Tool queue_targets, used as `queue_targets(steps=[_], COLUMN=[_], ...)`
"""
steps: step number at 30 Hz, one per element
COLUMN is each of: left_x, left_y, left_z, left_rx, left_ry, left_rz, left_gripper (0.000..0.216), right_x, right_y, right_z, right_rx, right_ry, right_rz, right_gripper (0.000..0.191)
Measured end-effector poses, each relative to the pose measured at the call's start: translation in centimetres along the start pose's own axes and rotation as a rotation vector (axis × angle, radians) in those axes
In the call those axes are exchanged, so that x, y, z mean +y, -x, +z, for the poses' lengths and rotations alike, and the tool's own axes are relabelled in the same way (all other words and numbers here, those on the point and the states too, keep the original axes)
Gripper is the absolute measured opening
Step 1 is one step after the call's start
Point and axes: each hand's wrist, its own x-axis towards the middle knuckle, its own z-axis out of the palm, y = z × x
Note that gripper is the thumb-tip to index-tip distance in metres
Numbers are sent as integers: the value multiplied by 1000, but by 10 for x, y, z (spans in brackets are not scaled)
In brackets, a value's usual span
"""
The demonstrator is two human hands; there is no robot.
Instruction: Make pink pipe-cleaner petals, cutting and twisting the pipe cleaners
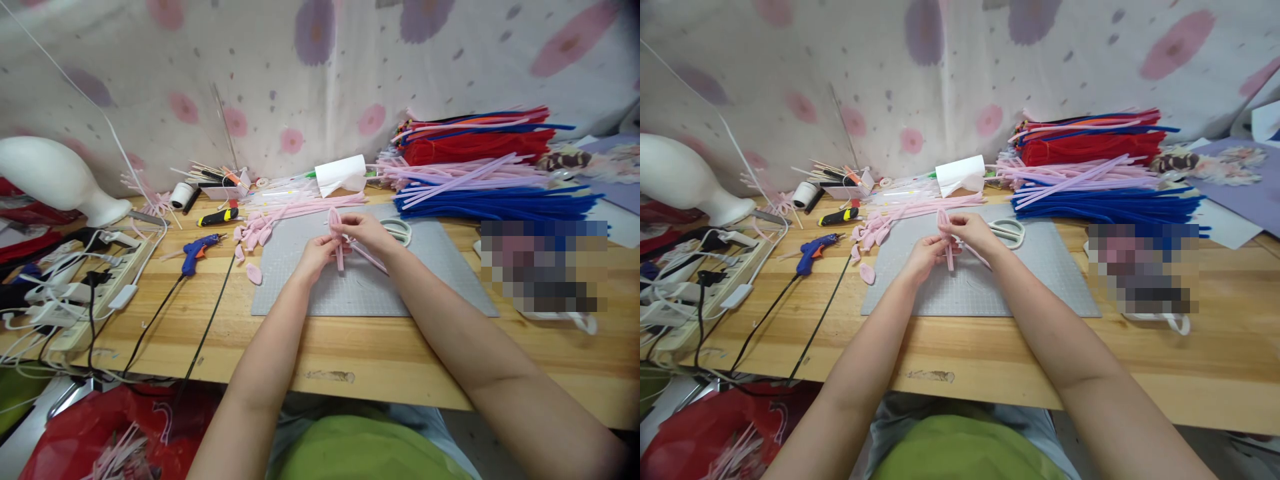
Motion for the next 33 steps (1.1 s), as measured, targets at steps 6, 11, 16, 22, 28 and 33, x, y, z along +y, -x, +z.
queue_targets(steps=[6,11,16,22,28,33], left_x=[0,-1,-3,-4,0,2], left_y=[2,-1,-2,-4,-7,-8], left_z=[3,2,4,2,-6,-9], left_rx=[-29,-9,66,122,360,376], left_ry=[-45,-38,-27,33,141,160], left_rz=[-86,-60,-32,1,204,220], left_gripper=[12,14,12,10,11,11], right_x=[4,6,5,6,3,0], right_y=[-7,-7,-5,-6,3,9], right_z=[-2,7,8,6,14,28], right_rx=[141,288,143,134,103,-36], right_ry=[-84,-36,-58,-12,447,635], right_rz=[-30,-129,-22,-39,-21,2], right_gripper=[31,22,25,29,31,13])
